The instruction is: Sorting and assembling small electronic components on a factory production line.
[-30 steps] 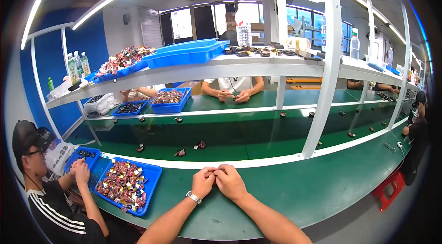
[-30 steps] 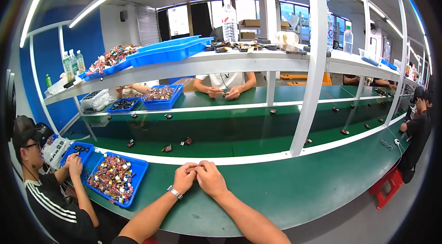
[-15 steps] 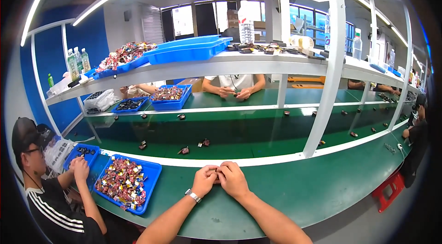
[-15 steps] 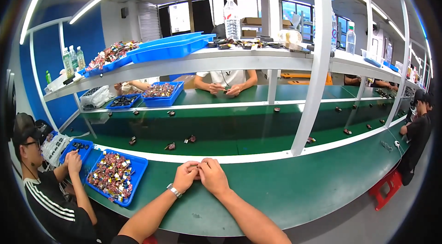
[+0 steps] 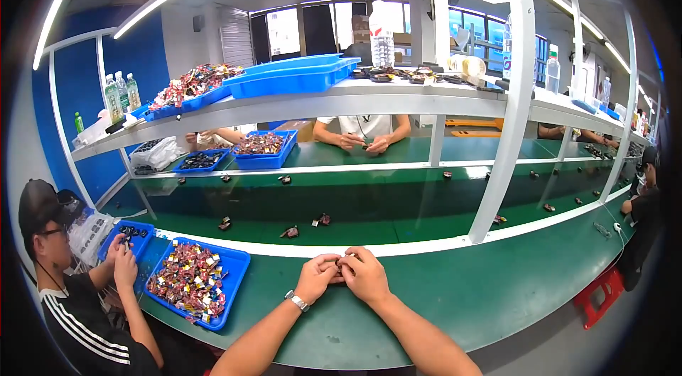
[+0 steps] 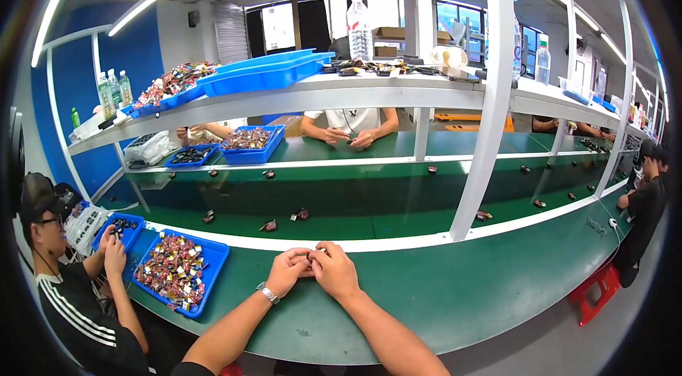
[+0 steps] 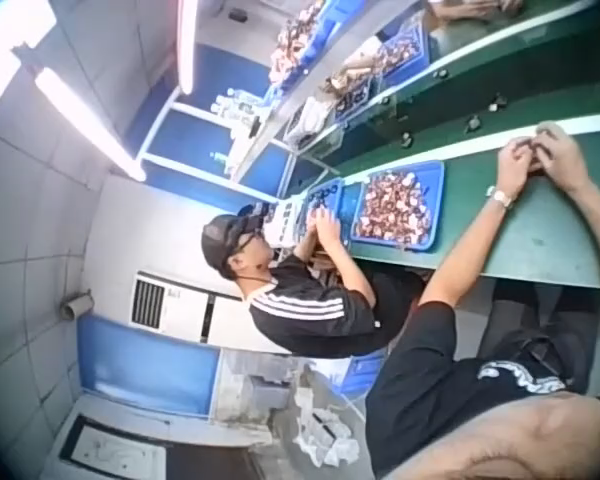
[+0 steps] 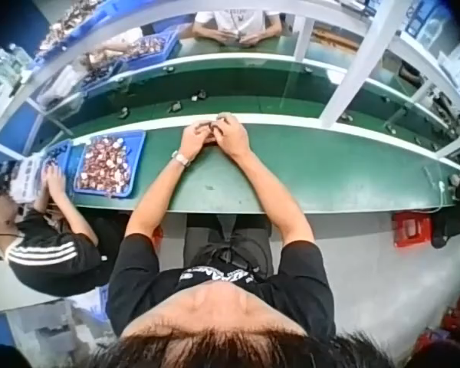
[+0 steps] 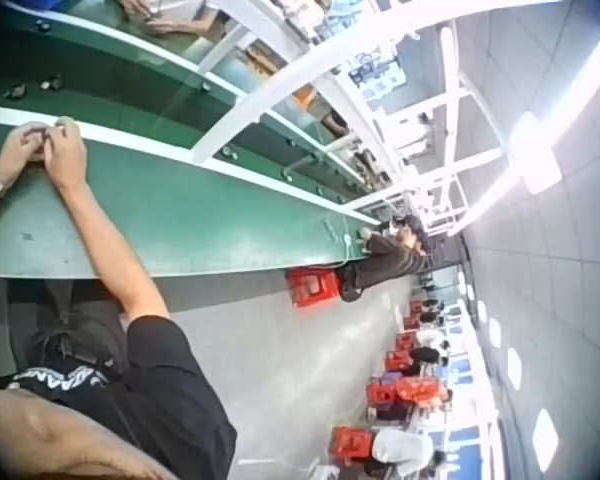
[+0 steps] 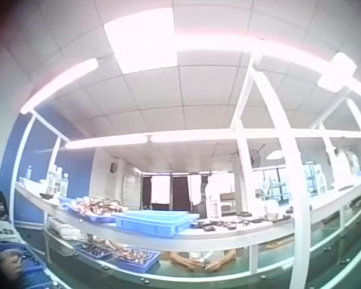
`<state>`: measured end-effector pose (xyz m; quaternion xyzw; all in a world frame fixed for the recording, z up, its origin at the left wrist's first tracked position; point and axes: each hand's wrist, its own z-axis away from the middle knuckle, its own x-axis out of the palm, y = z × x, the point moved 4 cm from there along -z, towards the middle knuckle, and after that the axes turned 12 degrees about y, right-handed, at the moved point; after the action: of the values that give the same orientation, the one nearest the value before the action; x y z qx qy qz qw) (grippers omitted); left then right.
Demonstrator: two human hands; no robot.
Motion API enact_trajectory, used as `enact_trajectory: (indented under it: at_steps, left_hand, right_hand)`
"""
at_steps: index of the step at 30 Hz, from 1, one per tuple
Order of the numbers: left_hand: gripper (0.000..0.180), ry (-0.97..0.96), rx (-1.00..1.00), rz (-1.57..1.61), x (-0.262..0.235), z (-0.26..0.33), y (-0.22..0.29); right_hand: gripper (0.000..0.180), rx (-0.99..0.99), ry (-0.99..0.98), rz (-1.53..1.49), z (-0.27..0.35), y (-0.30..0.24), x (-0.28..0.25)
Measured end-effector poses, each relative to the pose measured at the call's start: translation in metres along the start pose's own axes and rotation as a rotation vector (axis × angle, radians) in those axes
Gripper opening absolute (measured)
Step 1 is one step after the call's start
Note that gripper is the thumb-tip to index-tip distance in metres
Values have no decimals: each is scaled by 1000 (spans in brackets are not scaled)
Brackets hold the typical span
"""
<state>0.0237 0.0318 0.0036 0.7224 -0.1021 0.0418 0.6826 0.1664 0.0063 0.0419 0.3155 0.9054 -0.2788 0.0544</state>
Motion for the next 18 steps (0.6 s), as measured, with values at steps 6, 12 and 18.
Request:
enact_trajectory:
  at_steps: [6, 12, 18]
  left_hand:
    - [28, 13, -33, -4, -1, -3, -3]
    - [30, 45, -95, 6, -10, -5, -10]
    - [29, 86, 24, 7, -21, -11, -8]
  right_hand:
    - [9, -30, -38, 31, 1, 3, 2]
    - [24, 2, -120, 33, 6, 1, 6]
    - [22, -14, -28, 111, -16, 36, 17]
